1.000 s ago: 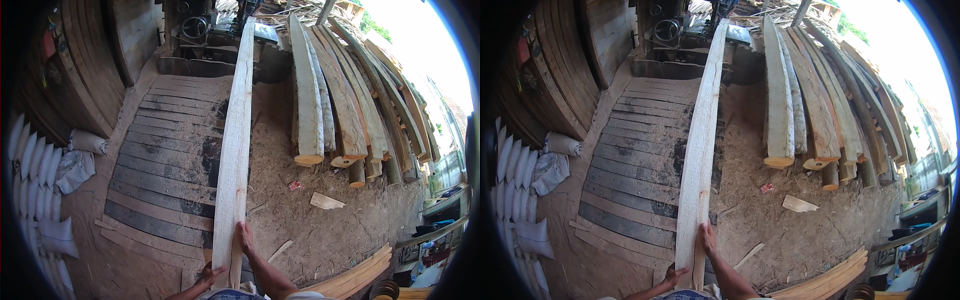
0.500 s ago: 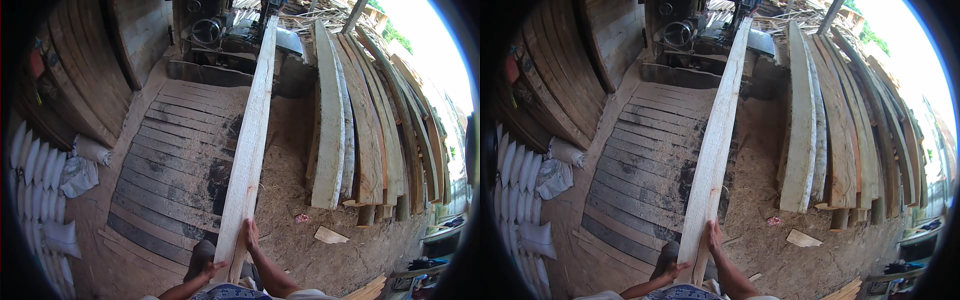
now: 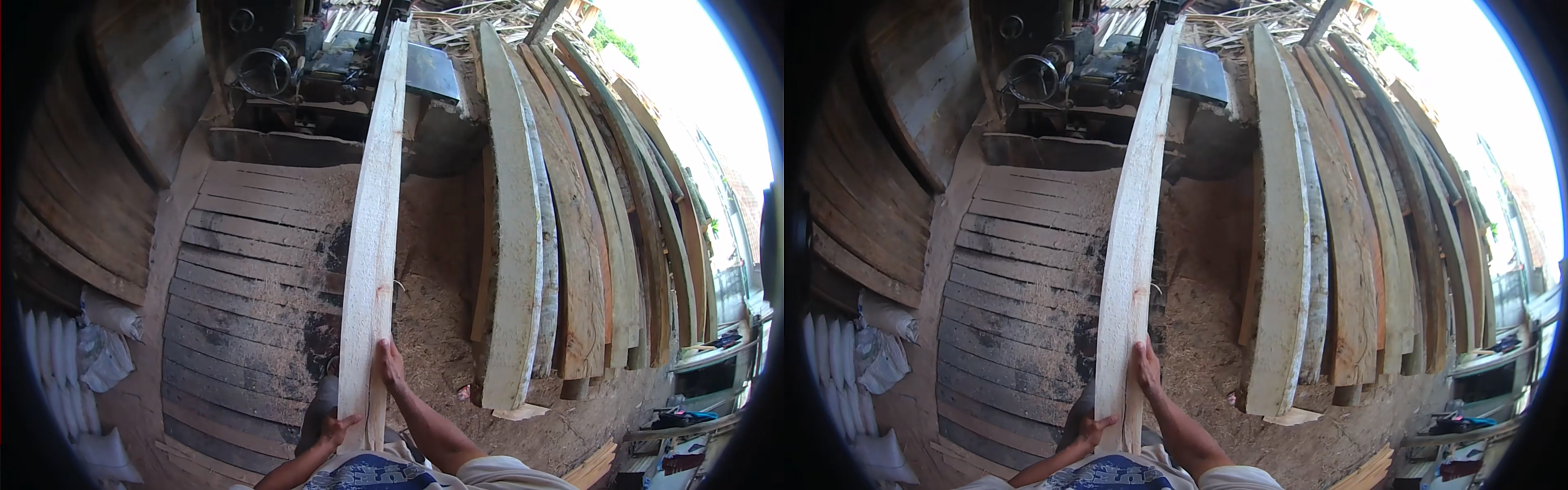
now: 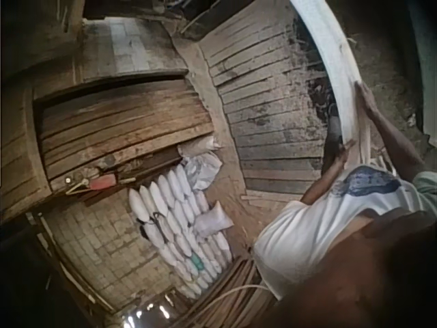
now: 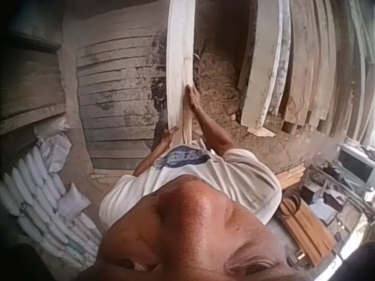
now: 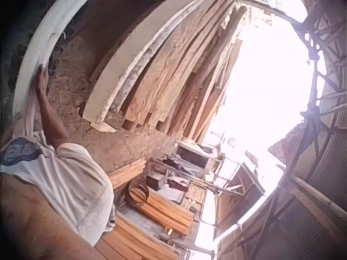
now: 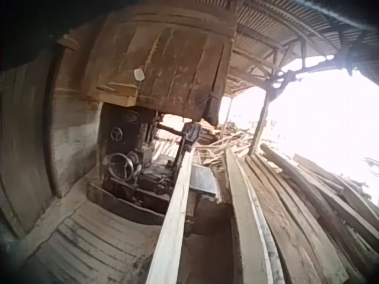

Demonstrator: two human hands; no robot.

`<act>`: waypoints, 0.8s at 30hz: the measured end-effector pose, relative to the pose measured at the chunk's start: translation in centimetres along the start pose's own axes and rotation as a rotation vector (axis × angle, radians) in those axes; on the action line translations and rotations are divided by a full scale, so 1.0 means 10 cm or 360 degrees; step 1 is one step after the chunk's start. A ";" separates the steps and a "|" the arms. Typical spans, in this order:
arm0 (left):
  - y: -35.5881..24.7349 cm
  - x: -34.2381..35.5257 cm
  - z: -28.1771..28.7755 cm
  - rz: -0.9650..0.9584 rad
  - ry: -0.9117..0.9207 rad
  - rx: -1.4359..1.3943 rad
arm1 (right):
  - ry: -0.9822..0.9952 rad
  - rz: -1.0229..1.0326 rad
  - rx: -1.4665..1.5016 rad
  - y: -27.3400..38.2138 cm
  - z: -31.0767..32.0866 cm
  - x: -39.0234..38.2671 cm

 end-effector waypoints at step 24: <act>-4.14 4.21 -0.70 0.0023 -0.0071 0.0374 | 0.0172 0.0110 -0.0047 2.61 -0.34 5.01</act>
Point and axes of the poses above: each hand's wrist, its own x-axis towards the middle knuckle, its own z-axis out of the back of the hand, y = z × x, the point moved 9 cm from there along x, towards the middle knuckle, and after that the axes turned 2 degrees about -x, right-handed, at the moved point
